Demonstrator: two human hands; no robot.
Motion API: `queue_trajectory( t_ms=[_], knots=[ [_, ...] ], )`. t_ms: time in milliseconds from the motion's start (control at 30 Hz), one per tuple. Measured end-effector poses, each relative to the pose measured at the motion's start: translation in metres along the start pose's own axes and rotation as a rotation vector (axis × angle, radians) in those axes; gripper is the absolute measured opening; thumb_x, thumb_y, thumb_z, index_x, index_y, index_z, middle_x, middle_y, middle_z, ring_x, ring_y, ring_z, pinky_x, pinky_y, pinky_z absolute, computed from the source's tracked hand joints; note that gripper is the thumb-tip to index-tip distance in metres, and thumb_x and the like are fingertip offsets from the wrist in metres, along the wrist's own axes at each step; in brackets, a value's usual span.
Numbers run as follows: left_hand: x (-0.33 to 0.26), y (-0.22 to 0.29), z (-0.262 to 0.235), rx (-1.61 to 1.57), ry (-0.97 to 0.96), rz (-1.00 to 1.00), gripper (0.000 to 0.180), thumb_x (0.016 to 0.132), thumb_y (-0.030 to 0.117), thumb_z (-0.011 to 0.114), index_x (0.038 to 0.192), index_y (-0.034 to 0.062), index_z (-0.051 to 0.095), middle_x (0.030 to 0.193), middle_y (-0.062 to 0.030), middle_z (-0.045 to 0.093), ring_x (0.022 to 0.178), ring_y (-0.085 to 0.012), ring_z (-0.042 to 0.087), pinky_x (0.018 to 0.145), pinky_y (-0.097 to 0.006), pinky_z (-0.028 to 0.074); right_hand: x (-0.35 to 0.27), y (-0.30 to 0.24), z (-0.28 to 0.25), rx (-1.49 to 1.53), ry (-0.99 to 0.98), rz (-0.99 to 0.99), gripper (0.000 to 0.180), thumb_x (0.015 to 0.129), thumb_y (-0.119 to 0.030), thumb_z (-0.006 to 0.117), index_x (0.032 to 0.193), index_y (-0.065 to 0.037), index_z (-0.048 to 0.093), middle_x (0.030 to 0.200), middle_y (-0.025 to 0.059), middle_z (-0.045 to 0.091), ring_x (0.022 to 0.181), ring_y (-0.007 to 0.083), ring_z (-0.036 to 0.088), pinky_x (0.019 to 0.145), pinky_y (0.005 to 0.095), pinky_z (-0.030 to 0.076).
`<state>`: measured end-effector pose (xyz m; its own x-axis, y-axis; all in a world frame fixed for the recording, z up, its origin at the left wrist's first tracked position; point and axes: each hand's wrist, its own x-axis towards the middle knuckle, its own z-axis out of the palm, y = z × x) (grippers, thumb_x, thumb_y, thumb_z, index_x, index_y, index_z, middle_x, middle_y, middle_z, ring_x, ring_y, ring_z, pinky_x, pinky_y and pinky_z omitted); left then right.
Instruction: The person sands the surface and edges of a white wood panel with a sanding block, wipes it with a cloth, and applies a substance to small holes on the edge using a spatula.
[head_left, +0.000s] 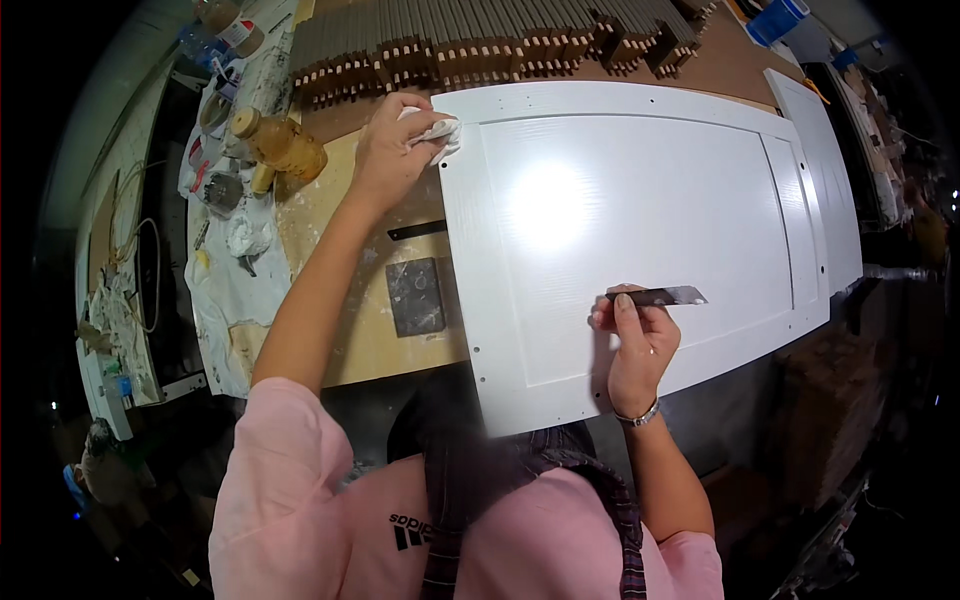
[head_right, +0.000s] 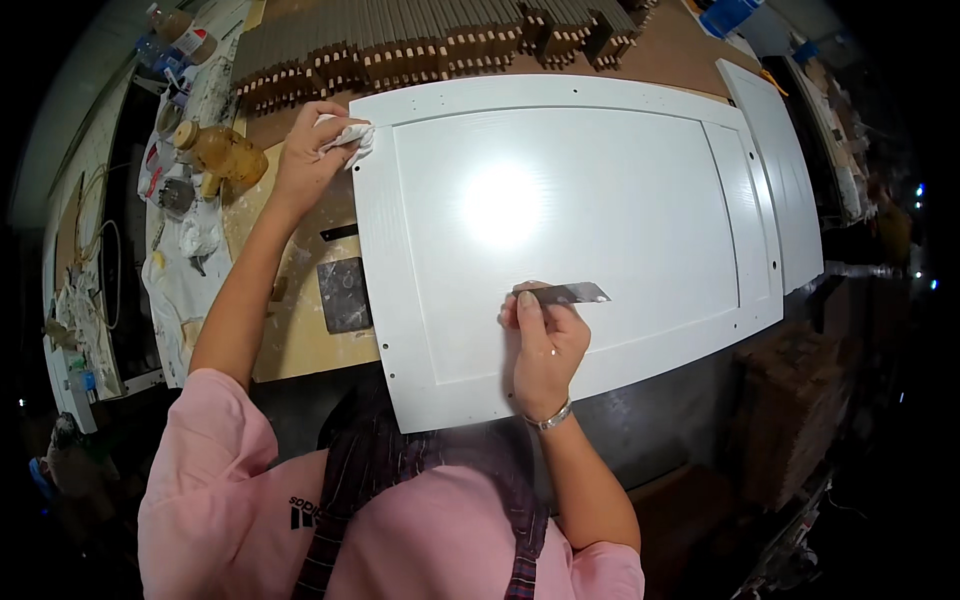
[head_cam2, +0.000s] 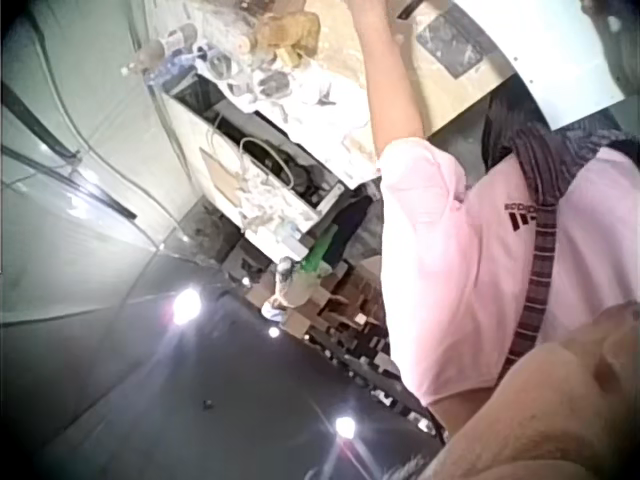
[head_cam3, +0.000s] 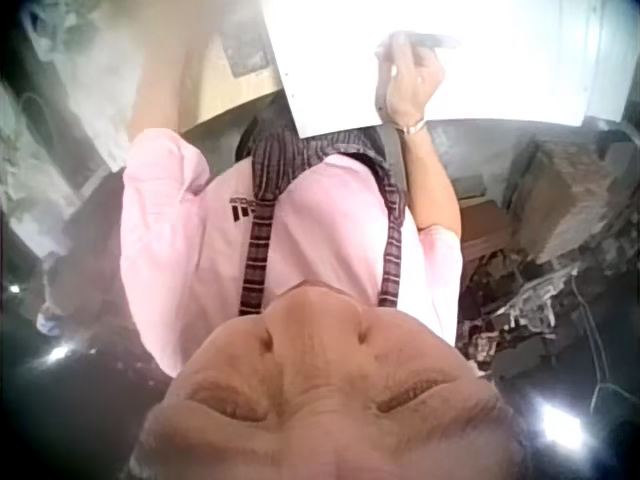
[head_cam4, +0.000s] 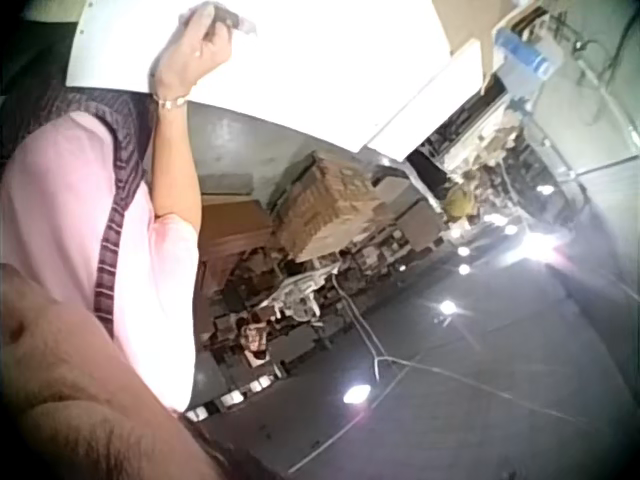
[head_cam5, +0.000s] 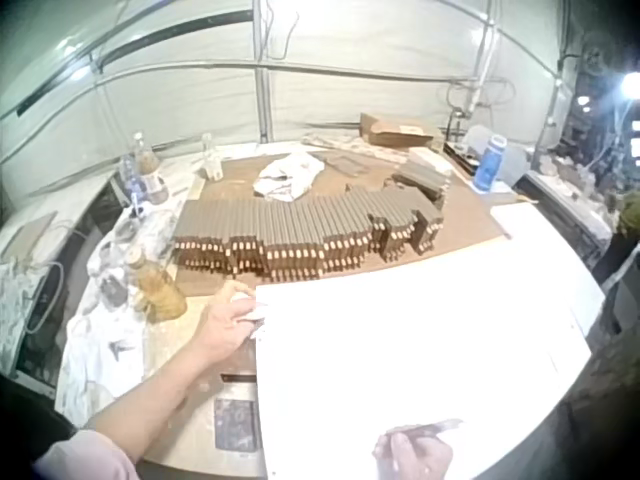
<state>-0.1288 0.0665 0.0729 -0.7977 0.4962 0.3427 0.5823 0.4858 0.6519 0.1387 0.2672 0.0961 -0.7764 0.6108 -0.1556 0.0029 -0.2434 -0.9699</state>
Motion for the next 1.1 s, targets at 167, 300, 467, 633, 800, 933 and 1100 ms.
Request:
queue_trajectory(
  t_ms=[167,300,467,633,800,933,1100],
  knots=[
    [-0.091,0.048,-0.001,-0.026,-0.160,0.246,0.033,0.074,0.008,0.072,0.105,0.0166,0.078,0.112,-0.0105,0.061,0.107,-0.0300,0.060,0.091,-0.042,0.049,0.002,0.004,-0.004,-0.064,0.018,-0.021,0.015,0.100,-0.004,0.056,0.097,0.008,0.064,0.083,0.0087,0.064,0.073,0.0139,0.059,0.068,0.0276,0.050],
    [-0.146,0.079,-0.049,-0.252,-0.612,0.204,0.039,0.073,0.003,0.066,0.107,0.0172,0.078,0.107,-0.0095,0.064,0.105,-0.0273,0.062,0.094,-0.040,0.050,0.001,0.004,-0.004,-0.007,0.015,-0.035,0.015,0.099,-0.005,0.056,0.096,0.008,0.064,0.082,0.0082,0.064,0.072,0.0134,0.059,0.068,0.0272,0.049],
    [-0.092,0.082,-0.046,-0.546,-0.126,-0.203,0.026,0.083,0.019,0.071,0.108,0.0118,0.076,0.117,-0.0083,0.062,0.115,-0.0283,0.057,0.100,-0.038,0.046,0.003,0.004,-0.002,-0.011,-0.002,-0.031,0.014,0.099,-0.006,0.057,0.098,0.007,0.063,0.080,0.0076,0.063,0.072,0.0131,0.058,0.067,0.0279,0.049],
    [-0.176,0.093,-0.023,-0.411,-0.466,0.173,0.020,0.073,0.015,0.081,0.093,0.0127,0.079,0.112,-0.0069,0.064,0.108,-0.0273,0.058,0.100,-0.040,0.042,0.007,0.007,-0.005,0.036,-0.027,-0.010,0.015,0.099,-0.006,0.057,0.097,0.006,0.064,0.080,0.0074,0.063,0.070,0.0129,0.058,0.067,0.0277,0.049],
    [-0.211,0.082,-0.068,-0.179,-0.080,-0.271,0.020,0.072,0.000,0.075,0.092,0.0024,0.076,0.110,-0.0115,0.065,0.104,-0.0298,0.064,0.091,-0.036,0.050,0.004,0.007,-0.004,-0.009,-0.053,-0.035,0.015,0.098,-0.007,0.059,0.095,0.007,0.065,0.077,0.0066,0.063,0.067,0.0122,0.057,0.064,0.0270,0.047],
    [-0.176,0.125,-0.044,-0.161,0.036,-0.043,0.022,0.072,-0.004,0.071,0.093,0.0023,0.073,0.112,-0.0116,0.064,0.104,-0.0258,0.063,0.091,-0.032,0.049,0.008,0.007,-0.004,-0.033,-0.098,-0.038,0.016,0.097,-0.007,0.059,0.092,0.006,0.065,0.074,0.0053,0.062,0.065,0.0104,0.055,0.062,0.0256,0.046],
    [-0.213,0.121,-0.070,0.008,0.114,-0.043,0.022,0.065,-0.004,0.066,0.084,0.0064,0.071,0.103,-0.0097,0.065,0.099,-0.0283,0.061,0.084,-0.038,0.050,0.008,0.007,-0.012,-0.040,-0.122,-0.062,0.016,0.097,-0.008,0.060,0.092,0.006,0.065,0.073,0.0042,0.061,0.065,0.0091,0.054,0.061,0.0244,0.045]
  ],
)
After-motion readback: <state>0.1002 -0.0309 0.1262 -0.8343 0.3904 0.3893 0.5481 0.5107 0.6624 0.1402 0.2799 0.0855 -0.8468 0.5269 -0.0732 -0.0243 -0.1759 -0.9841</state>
